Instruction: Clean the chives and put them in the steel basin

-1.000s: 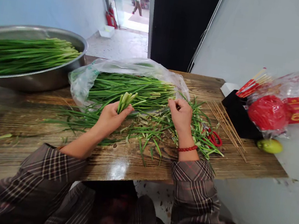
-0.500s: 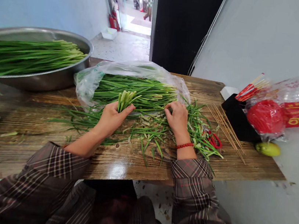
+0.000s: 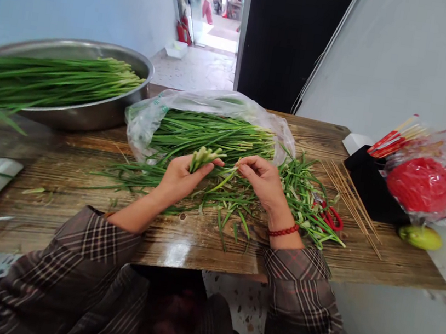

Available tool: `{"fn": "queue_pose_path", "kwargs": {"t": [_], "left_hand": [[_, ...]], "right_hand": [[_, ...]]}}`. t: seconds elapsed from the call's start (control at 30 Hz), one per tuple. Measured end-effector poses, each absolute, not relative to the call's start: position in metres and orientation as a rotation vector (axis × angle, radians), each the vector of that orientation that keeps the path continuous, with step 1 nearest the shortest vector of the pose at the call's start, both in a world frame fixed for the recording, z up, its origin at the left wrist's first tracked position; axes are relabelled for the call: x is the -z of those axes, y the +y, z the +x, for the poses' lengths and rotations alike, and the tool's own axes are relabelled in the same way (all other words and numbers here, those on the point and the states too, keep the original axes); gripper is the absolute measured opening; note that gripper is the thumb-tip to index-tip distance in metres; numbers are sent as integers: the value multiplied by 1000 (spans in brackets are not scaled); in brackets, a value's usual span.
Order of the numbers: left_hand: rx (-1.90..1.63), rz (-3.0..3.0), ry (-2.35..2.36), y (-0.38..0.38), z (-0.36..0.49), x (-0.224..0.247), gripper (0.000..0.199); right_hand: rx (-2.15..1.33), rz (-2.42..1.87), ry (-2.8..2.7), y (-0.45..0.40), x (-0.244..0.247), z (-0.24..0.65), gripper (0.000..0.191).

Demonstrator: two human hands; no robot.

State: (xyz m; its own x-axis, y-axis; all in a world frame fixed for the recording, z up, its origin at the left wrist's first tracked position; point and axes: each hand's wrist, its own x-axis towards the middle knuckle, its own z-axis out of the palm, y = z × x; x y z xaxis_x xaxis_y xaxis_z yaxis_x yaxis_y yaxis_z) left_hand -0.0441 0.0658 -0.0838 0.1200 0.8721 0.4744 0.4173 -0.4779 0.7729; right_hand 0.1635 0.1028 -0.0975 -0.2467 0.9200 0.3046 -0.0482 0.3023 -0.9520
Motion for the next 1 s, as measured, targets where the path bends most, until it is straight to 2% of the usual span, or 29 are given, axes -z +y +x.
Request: {"fn": "queue_pose_path", "kwargs": {"t": [0.17,0.47,0.57,0.7,0.77,0.9,1.0], "left_hand": [[-1061,2069,1260,70,-43,91,24],[-994,2165,1442,72,-43,93,29],[-974,2221,1487,72,-43,92,29],[-1031,2058,1515,71,-46,91,29],[-1083,1933,1498,72,-48,91,33],[-1191,1883,1425,72,-50,91,35],[-1124,1973,1432,72,-49,91,32]], "right_hand": [[-1167,-840,-1481,101,99,158,23],[-970,-865,-1788,96,100,149,43],[-805,-911,-1829,99,98,155,35],[-521,-1040,-1729,106,95,171,14],[-516,-1045,-1785,107,93,177,15],[-483,-1009,-1993,106,90,177,28],[-402,-988,-1945,103,89,171,15]]}}
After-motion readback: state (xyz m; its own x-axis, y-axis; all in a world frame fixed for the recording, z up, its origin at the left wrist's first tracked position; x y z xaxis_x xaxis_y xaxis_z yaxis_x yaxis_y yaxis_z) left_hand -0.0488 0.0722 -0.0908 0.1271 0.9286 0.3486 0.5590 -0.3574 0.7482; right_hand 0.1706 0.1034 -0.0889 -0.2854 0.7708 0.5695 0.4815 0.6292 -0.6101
